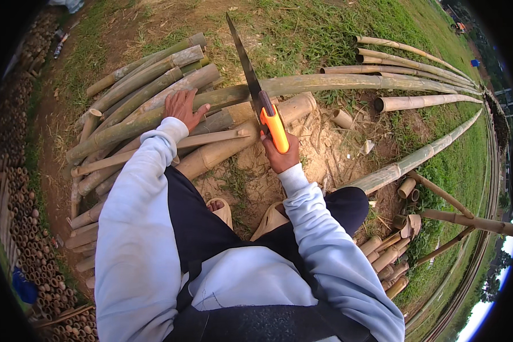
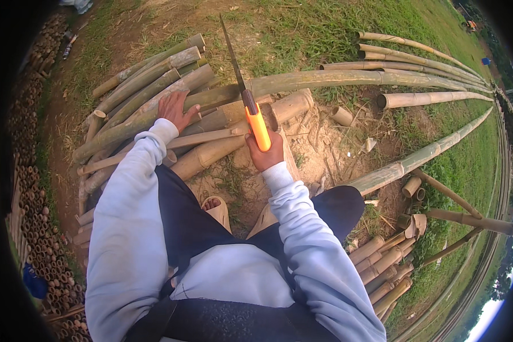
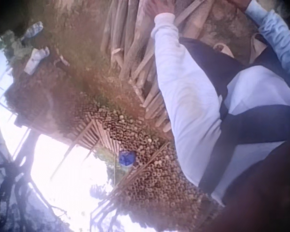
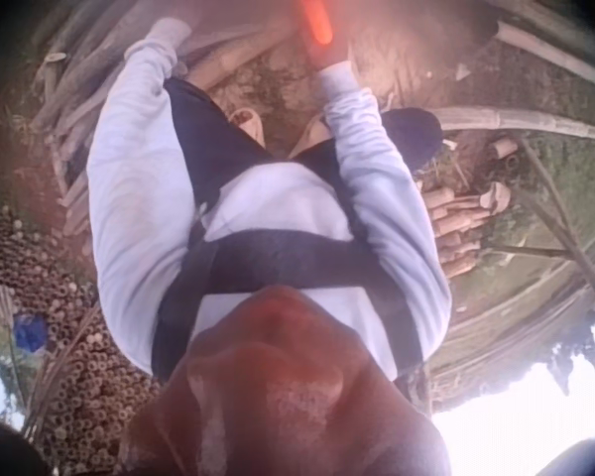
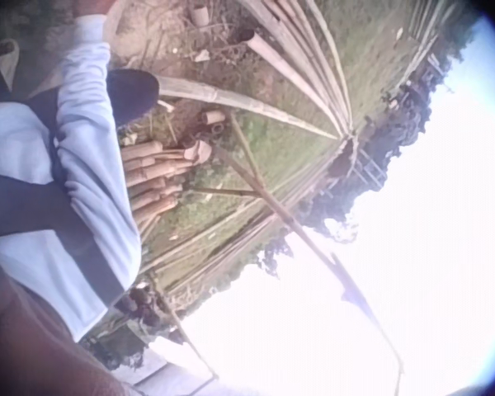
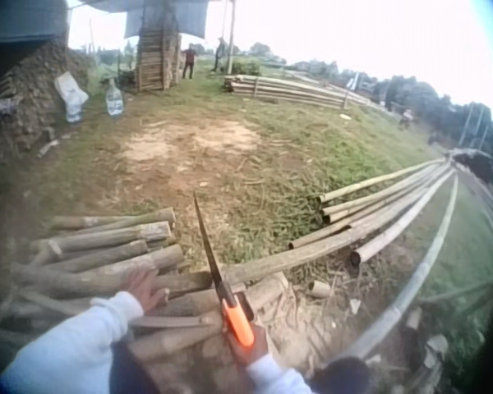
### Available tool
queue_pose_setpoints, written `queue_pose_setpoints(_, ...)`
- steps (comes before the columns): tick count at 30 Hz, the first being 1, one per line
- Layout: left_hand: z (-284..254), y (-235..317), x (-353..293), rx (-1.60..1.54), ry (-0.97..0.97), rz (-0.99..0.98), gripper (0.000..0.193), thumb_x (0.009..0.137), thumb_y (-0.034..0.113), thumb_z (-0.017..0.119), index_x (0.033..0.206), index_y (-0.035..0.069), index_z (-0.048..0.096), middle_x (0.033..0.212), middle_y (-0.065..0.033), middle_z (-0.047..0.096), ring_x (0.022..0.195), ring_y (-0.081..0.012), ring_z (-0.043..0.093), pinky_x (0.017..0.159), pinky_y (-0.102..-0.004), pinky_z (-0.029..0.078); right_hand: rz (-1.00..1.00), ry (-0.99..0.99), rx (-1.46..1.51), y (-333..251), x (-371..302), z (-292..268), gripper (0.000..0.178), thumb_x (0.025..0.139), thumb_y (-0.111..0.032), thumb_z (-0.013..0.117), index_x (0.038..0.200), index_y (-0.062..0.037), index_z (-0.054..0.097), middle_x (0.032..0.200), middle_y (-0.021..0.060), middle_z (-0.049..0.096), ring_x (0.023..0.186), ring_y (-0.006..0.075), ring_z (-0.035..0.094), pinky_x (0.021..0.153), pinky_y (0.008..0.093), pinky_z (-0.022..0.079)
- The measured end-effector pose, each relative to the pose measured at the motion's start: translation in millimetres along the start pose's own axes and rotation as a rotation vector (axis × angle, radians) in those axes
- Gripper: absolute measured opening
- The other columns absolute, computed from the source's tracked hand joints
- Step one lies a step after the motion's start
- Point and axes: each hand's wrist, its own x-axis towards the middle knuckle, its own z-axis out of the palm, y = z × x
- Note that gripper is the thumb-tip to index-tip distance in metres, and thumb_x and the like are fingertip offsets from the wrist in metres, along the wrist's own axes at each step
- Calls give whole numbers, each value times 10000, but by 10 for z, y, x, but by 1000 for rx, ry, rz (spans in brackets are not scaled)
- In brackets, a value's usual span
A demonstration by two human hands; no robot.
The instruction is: The person sits on the ground and uses a hand saw to cut long bamboo poles into shorter sections. They repeatedly position each pole, saw through it, and set the cut piece aside.
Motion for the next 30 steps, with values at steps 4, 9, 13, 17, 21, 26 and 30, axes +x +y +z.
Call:
queue_pose_setpoints(4, -17, 28, 199, -44, -55, -164, 643, 1006, 600, 452, 1336, 67, 593, 1296, -214, 611, 1260, -358, 552, 1097, -502, 395, 71, -26, -46, -9, -39, 22, 183, 885, -111, 728, 965, 51, 696, 752, 107, 687, 697, 158, 654, 681, 311, 525)
queue_pose_setpoints(9, -65, 246, 423, -20, -374, -430, 669, 1037, 608, 346, 1108, 72, 740, 1111, -220, 723, 1094, -389, 673, 980, -524, 484, 54, 9, -98, -16, -85, 46, 169, 892, -95, 717, 970, 50, 681, 765, 117, 686, 701, 163, 653, 685, 312, 524)
queue_pose_setpoints(13, -17, 203, 395, -6, -269, -336, 683, 1043, 593, 336, 1007, 62, 765, 1022, -217, 741, 1017, -397, 699, 928, -523, 514, 75, 4, -102, -29, -177, 33, 149, 904, -83, 704, 969, 47, 673, 763, 111, 672, 685, 159, 633, 663, 313, 511)
queue_pose_setpoints(17, -79, 146, 373, -14, -294, -361, 684, 1044, 591, 324, 1041, 51, 743, 1088, -225, 721, 1077, -392, 675, 971, -511, 488, 122, -16, -160, -268, -950, -151, 136, 912, -76, 701, 970, 42, 666, 724, 97, 644, 650, 149, 604, 618, 319, 489)
queue_pose_setpoints(21, -162, 145, 397, -40, -407, -411, 673, 1041, 593, 328, 1122, 57, 727, 1172, -224, 702, 1149, -383, 646, 1015, -499, 461, 145, -66, -290, -547, -1985, -574, 112, 914, -39, 671, 992, 40, 675, 683, 59, 595, 607, 108, 561, 597, 285, 475)
queue_pose_setpoints(26, -227, 314, 496, -46, -480, -414, 666, 1033, 582, 347, 1128, 46, 730, 1192, -235, 697, 1159, -388, 643, 1017, -504, 462, 255, 16, -44, -289, -697, -220, 126, 932, -43, 664, 1003, 58, 687, 714, 9, 608, 657, 76, 558, 623, 238, 459)
queue_pose_setpoints(30, -77, 152, 526, -48, -320, -397, 673, 1033, 565, 347, 1078, 16, 734, 1123, -246, 717, 1103, -409, 670, 987, -525, 484, 83, 10, -32, -204, -176, 15, 130, 917, -76, 698, 940, 49, 671, 686, 29, 603, 633, 99, 531, 601, 290, 459)
